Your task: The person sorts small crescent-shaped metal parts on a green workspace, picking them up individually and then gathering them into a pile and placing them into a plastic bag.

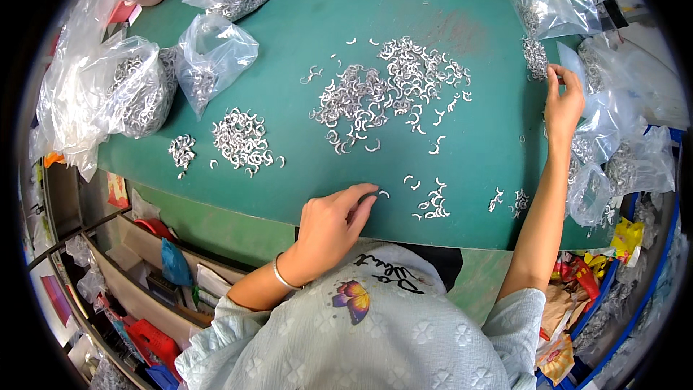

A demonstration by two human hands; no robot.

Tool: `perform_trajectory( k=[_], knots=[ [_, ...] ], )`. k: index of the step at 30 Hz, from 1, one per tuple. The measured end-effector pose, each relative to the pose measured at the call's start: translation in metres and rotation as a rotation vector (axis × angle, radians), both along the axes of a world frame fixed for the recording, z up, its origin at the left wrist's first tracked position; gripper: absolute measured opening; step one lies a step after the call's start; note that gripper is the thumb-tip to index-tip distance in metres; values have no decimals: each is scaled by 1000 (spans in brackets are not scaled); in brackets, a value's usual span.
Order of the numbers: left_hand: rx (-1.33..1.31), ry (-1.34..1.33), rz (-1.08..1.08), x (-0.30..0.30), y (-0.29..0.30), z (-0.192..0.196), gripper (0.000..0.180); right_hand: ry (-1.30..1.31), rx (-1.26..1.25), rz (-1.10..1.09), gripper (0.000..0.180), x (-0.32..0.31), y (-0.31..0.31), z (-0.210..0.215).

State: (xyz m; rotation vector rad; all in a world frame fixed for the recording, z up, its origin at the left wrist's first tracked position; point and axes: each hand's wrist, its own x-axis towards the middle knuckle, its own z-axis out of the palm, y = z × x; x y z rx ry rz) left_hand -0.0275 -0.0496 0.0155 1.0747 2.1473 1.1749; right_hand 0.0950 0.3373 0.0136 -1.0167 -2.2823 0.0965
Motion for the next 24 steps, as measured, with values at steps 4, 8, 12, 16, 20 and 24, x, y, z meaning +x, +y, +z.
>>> perform_trajectory(
  k=[4,8,12,16,20,24],
  knots=[
    [65,17,30,-1,-2,-6,15,100,-260,122,15,7,-55,18],
    [15,135,-10,-2,-4,-5,15,-93,-552,559,14,17,-150,42],
    [-44,138,-64,4,0,-1,14,-291,-546,861,53,14,-216,29],
    [-55,135,52,3,0,1,14,-424,-268,831,51,2,-262,10],
    [-59,121,133,-3,-9,4,14,-409,-89,770,45,9,-263,-14],
    [-54,121,134,-3,-14,1,16,-344,-126,641,38,33,-252,-19]
  ],
)
